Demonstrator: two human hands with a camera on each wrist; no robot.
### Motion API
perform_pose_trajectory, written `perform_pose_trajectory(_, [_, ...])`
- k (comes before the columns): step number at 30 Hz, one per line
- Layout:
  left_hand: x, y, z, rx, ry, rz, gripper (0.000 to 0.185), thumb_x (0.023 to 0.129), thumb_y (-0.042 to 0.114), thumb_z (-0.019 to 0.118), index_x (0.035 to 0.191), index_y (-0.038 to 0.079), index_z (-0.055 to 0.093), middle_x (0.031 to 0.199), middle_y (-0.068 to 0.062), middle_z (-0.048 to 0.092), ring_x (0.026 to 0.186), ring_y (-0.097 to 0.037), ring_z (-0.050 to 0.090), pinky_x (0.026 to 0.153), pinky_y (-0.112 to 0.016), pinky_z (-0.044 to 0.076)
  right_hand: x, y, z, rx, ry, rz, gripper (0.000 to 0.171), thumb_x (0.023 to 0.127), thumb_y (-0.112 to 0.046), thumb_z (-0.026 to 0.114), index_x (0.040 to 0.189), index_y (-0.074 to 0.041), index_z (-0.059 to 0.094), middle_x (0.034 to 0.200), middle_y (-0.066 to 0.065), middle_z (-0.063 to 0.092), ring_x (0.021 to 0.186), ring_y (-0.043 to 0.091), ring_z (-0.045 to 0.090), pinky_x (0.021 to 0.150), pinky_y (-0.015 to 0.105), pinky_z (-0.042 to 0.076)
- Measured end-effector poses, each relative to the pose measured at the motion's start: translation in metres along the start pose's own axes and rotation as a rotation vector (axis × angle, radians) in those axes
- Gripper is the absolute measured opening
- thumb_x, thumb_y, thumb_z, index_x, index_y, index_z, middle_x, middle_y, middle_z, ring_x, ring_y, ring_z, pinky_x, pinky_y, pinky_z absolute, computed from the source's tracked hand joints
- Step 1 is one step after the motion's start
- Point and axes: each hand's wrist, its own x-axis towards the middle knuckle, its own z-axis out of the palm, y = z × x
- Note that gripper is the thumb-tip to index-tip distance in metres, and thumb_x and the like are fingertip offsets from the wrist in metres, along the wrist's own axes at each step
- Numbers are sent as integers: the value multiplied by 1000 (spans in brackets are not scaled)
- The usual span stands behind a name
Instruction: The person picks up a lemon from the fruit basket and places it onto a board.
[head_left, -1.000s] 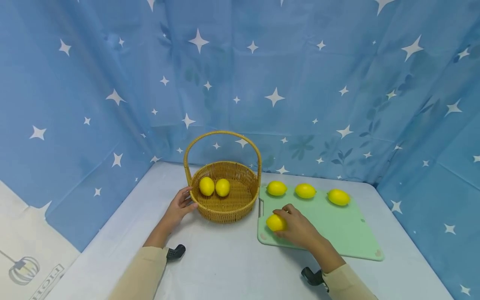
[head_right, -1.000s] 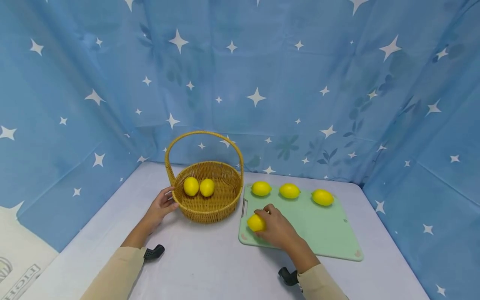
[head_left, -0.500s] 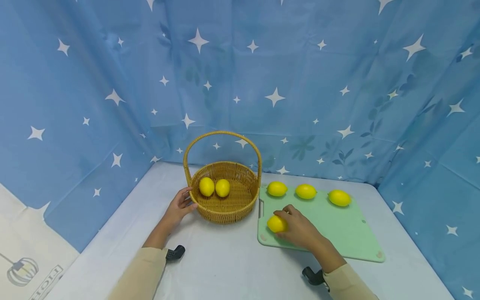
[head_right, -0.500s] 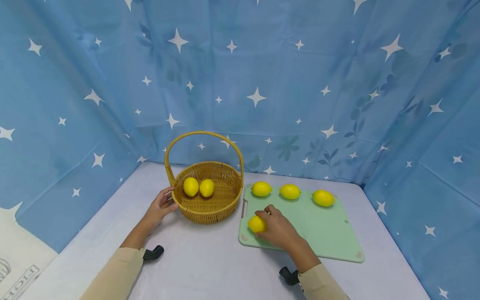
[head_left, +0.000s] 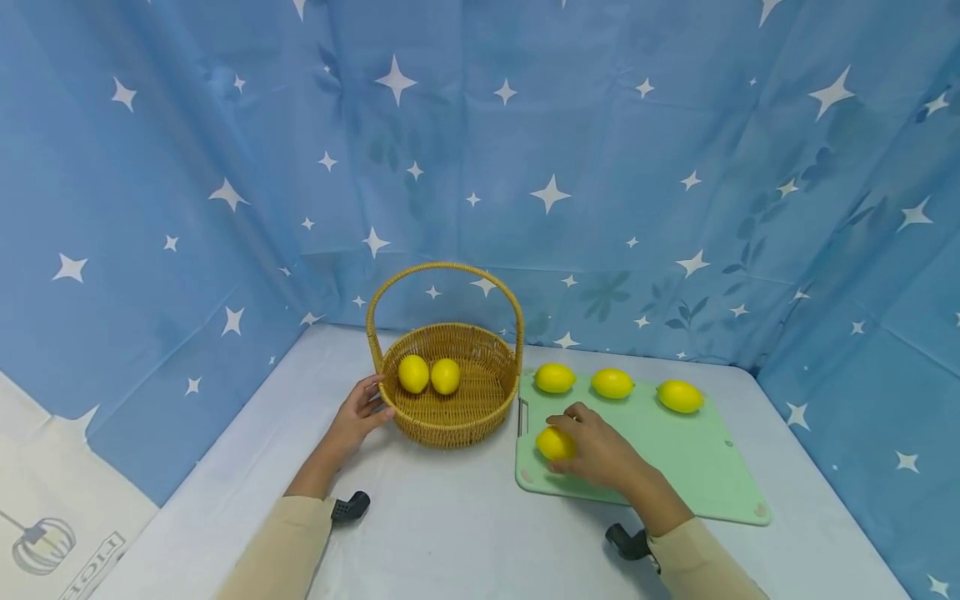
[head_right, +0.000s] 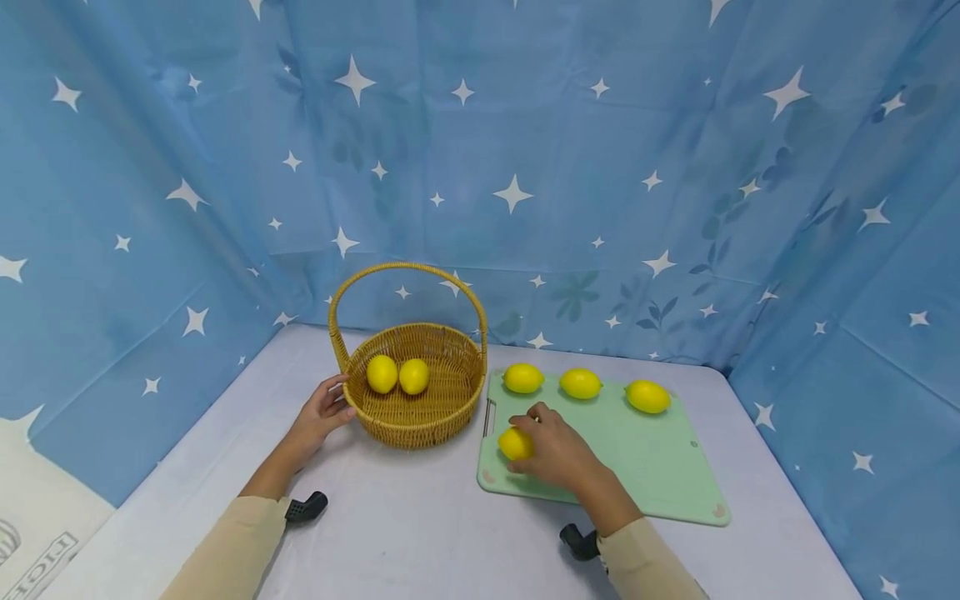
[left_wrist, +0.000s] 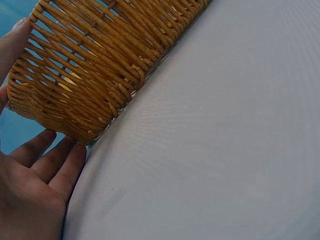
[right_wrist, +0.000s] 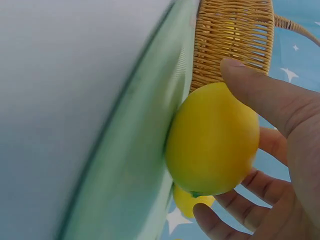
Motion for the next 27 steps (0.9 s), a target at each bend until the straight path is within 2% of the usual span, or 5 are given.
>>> perform_pose_trajectory(14, [2, -5, -2, -7, 1, 3, 72, 90, 25, 72, 150, 20, 32, 156, -17, 24, 139, -35, 32, 105, -51, 36, 17, -1, -5, 4, -3, -38, 65, 76, -35, 84, 132, -12, 60, 115, 1, 53, 103, 22, 54, 85, 42, 48])
perform_pose_trajectory(27, [1, -3, 0, -6, -5, 15, 72, 91, 21, 71, 150, 16, 30, 156, -20, 24, 138, -38, 32, 104, -52, 37, 16, 0, 0, 30, -39, -19, 67, 73, -31, 87, 132, -15, 60, 114, -1, 54, 103, 20, 53, 88, 40, 48])
